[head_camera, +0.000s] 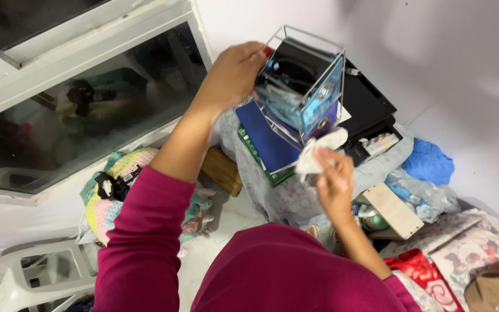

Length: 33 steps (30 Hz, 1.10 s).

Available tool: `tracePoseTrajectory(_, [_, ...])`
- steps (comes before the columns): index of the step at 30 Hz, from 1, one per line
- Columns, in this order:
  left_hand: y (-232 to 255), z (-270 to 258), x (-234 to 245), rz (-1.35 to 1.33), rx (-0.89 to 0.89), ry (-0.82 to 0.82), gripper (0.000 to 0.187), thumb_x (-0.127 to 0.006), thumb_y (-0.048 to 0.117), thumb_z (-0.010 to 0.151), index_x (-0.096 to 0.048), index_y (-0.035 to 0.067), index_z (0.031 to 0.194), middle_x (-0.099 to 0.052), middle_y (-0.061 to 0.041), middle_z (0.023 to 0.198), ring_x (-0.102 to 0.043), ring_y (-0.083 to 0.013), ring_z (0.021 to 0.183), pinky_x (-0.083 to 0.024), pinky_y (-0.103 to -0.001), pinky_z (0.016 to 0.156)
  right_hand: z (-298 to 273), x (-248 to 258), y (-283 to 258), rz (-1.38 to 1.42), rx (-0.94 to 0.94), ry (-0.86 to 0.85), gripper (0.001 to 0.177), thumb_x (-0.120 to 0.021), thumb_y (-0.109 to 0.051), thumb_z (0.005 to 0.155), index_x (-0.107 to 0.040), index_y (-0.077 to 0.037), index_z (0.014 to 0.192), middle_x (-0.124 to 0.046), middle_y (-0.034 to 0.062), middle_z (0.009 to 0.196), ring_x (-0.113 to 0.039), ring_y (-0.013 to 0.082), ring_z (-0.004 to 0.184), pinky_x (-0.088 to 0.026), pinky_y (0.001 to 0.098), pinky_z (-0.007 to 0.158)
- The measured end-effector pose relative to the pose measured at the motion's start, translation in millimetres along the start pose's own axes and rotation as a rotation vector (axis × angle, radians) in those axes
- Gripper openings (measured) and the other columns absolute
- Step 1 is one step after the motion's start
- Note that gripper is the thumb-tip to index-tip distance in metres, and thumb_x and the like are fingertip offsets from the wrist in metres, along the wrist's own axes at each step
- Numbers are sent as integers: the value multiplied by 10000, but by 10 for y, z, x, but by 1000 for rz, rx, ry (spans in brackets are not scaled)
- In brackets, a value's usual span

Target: The person wipes a printer and a laptop with a white cloth, then handles a clear plastic organizer and several cables. They move items around on a cluttered surface and continue wiping the printer and laptop repeatedly.

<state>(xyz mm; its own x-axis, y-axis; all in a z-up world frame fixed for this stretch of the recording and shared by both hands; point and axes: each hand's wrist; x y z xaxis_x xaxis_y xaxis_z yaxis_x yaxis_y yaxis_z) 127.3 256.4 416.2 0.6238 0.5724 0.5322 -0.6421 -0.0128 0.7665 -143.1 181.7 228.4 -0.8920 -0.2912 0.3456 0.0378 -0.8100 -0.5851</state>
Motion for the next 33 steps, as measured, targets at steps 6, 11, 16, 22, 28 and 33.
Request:
tracePoseTrajectory(6, [-158, 199, -305, 223, -180, 49, 305, -474, 228, 991, -619, 0, 850, -648, -213, 809, -632, -381, 772, -489, -485, 757, 364, 495, -145, 284, -469, 110, 1042, -812, -600, 775, -452, -69, 1596, -626, 162, 1420, -629, 267, 1308, -544, 397, 1108])
tracePoseTrajectory(11, [-102, 278, -647, 243, -115, -66, 297, -491, 256, 964, -654, 32, 857, -679, -206, 818, -649, -411, 786, -502, -500, 750, 808, 633, -400, -77, -267, -113, 1477, -941, -632, 655, -120, -18, 1718, -499, 272, 1629, -499, 389, 1533, -439, 445, 1261])
tracePoseTrajectory(16, [223, 386, -675, 228, -165, -99, 296, -509, 244, 950, -697, 39, 850, -705, -198, 813, -692, -375, 741, -540, -478, 713, 969, 728, -445, -180, -247, -127, 1450, -966, -532, 625, -164, 2, 1707, -517, 304, 1585, -484, 394, 1531, -420, 429, 1264])
tracePoseTrajectory(22, [947, 400, -464, 4, -26, -244, 337, -432, 288, 970, -639, 39, 876, -662, -115, 636, -704, -274, 545, -617, -384, 520, 1211, 971, -516, 15, -148, -21, 1184, -761, -659, 805, -280, 9, 1656, -598, 220, 1463, -622, 304, 1374, -517, 392, 1162])
tracePoseTrajectory(28, [1105, 155, -183, 81, -387, -132, 538, -481, 531, 1070, -716, 46, 1057, -655, -130, 789, -660, -294, 769, -534, -464, 772, 1557, 1118, -612, 689, -129, 61, 1134, -830, -570, 832, -330, 40, 1646, -541, 175, 1517, -566, 255, 1370, -474, 350, 1199])
tracePoseTrajectory(33, [696, 80, -358, -148, -681, 74, 836, -656, 683, 936, -468, 216, 1603, -457, -182, 1509, -391, -360, 1463, -318, -534, 1262, 1775, 1091, -641, 696, -75, 56, 1098, -812, -514, 817, -340, 55, 1628, -508, 166, 1559, -528, 248, 1451, -429, 347, 1269])
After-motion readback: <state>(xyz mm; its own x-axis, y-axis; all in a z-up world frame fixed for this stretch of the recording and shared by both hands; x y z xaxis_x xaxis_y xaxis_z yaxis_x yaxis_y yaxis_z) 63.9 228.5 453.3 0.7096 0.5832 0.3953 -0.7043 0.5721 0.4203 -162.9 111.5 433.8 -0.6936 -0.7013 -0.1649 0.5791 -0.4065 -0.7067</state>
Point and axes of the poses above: each hand's wrist, its own z-axis towards the middle knuckle, its own x-axis out of the back of the hand, y = z × x
